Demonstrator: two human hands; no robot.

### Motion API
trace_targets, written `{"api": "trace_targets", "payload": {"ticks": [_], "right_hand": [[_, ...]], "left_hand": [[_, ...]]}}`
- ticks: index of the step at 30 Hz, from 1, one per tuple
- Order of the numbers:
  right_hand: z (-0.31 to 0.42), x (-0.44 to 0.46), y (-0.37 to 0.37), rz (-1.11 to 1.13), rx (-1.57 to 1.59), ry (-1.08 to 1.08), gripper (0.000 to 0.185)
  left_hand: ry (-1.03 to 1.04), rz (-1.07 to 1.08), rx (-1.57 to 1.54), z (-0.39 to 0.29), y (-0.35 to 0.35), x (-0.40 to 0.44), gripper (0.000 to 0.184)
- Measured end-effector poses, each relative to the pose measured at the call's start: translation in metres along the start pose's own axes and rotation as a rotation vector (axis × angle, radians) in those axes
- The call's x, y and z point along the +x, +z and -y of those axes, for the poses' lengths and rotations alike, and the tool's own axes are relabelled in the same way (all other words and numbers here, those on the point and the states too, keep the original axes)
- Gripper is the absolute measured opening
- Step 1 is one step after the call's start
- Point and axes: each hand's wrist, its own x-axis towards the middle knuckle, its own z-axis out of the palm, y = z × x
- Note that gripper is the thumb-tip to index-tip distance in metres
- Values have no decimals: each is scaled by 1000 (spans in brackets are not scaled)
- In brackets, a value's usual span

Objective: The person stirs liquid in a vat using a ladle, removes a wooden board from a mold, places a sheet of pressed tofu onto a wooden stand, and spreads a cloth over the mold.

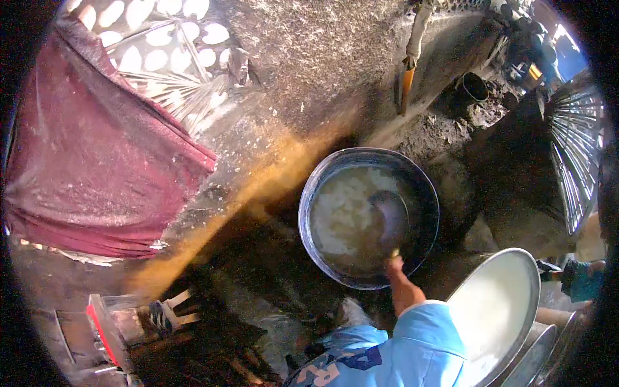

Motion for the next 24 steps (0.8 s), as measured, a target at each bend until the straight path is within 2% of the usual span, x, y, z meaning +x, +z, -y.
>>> {"api": "trace_targets", "payload": {"ticks": [1, 5, 7, 8, 9, 10, 11, 12, 14, 15, 16, 18, 20, 21, 22, 24], "right_hand": [[-6, -11, 26, 136, 90, 40, 37], [50, -101, 57, 600, 489, 274, 49], [66, -129, 56, 774, 642, 344, 60], [62, -132, 64, 928, 807, 248, 41], [52, -128, 82, 1076, 972, 139, 23], [46, -127, 92, 1220, 1132, 17, 14], [54, -141, 71, 1266, 1252, 89, 15], [59, -151, 46, 1241, 1240, 168, 14], [72, -191, -26, 1189, 1228, 336, 13], [79, -221, -73, 1226, 1377, 443, 13], [66, -224, -85, 1131, 1311, 321, 12], [64, -275, -169, 1040, 1299, 314, 13], [35, -294, -208, 991, 1334, 375, 13], [16, -309, -228, 939, 1351, 277, 13], [-5, -321, -248, 964, 1408, 286, 13], [-43, -351, -282, 807, 1409, 228, 13]], "left_hand": [[3, 4, 6, -5, 1, 2, 36], [93, 71, -14, -37, -12, 41, 37], [228, 292, -136, -66, -25, 106, 38], [265, 503, -227, -96, -17, 120, 38], [307, 404, -206, -107, -9, 138, 37], [344, 303, -180, -137, 16, 132, 36], [378, 272, -113, -153, 43, 128, 35], [410, 239, -45, -174, 74, 114, 34], [411, 312, 38, -195, 129, 104, 31], [417, 368, 94, -202, 153, 94, 29], [424, 427, 153, -203, 175, 84, 27], [456, 644, 214, -190, 207, 78, 24], [419, 764, 313, -168, 231, 90, 23], [448, 827, 394, -158, 233, 85, 23], [479, 889, 474, -148, 235, 80, 23], [340, 927, 511, -131, 228, 86, 23]]}}
